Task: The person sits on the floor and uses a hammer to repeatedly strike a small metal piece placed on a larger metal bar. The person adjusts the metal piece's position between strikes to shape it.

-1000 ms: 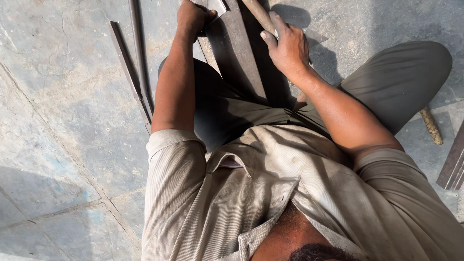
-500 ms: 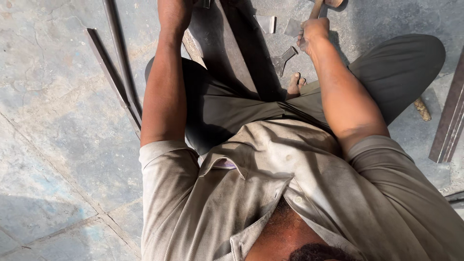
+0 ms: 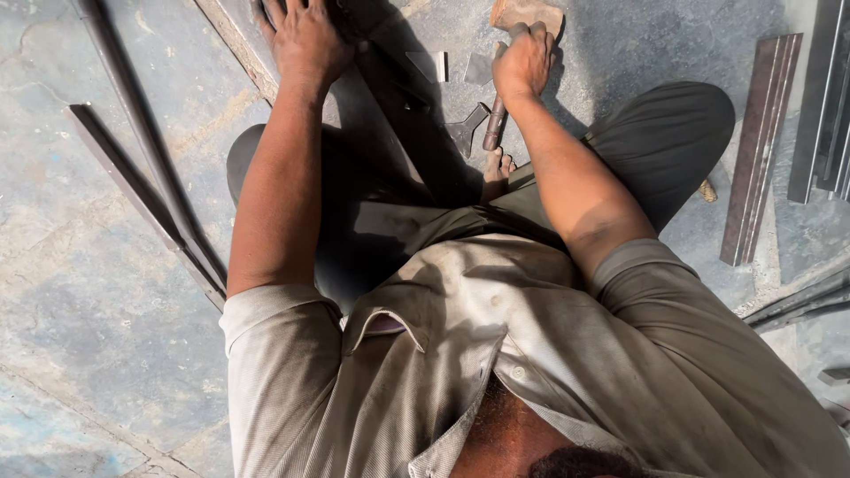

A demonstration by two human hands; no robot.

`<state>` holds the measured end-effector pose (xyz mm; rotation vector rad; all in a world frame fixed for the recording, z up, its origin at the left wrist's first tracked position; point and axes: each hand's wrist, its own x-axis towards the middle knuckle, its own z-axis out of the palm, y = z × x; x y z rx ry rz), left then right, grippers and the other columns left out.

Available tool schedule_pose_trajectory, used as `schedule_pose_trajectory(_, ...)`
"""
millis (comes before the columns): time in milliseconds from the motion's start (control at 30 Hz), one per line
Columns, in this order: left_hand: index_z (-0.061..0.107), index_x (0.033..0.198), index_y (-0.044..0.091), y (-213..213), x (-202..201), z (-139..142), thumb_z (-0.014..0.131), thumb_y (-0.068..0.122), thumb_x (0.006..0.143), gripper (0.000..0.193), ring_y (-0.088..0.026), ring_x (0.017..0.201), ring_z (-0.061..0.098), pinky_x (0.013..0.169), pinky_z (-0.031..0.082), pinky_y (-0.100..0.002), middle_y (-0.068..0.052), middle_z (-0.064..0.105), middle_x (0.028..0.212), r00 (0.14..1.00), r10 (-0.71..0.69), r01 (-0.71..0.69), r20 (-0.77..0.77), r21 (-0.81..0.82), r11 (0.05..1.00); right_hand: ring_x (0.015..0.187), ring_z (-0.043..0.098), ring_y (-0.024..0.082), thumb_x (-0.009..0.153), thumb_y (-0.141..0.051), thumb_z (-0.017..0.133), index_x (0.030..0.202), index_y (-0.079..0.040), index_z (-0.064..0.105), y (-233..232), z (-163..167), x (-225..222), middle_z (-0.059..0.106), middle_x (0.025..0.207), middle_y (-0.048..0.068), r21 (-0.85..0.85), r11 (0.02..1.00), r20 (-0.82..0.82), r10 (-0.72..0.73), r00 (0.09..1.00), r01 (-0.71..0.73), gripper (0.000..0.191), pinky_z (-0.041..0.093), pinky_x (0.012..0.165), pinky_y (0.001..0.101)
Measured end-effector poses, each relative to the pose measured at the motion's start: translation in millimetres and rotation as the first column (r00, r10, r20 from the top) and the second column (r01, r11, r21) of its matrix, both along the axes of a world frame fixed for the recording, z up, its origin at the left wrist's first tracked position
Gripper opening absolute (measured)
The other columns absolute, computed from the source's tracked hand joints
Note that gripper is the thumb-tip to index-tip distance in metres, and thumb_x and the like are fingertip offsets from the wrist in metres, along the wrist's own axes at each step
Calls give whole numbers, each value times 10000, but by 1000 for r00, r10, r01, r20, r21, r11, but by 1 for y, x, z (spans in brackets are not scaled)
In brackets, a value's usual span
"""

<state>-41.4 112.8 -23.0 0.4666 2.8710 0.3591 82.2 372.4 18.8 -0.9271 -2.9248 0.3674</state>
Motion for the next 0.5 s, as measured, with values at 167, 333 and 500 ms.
schedule_pose_trajectory(167,132,1692,344,-5,-15,-11,805,685,722,1229,-497,1493,-255,1230,-109,-716,-225,-163,1684,886,-1,13,464,-23,1000,1115,561,309,868,-253,777,932,-138,769,6,-9,-51,679,1077,58,28,1000,-9,14,1000,-14,133,402,941,525)
schedule_pose_trajectory(333,194,1681,348,-6,-24,-2,807,701,724,1190,-521,1423,-363,1192,-106,-754,-200,-345,1621,886,-28,23,463,17,1000,1152,558,311,887,-343,761,1008,-86,752,14,-20,-113,686,1116,110,48,998,110,26,994,-31,284,375,987,519)
schedule_pose_trajectory(500,224,1660,358,-3,-31,3,826,691,686,1192,-513,1401,-397,1178,-107,-756,-175,-396,1595,854,-13,22,521,-11,1000,1235,524,360,899,-557,741,1202,34,628,19,-29,-157,627,1217,213,83,991,324,-122,938,101,673,351,1027,530)
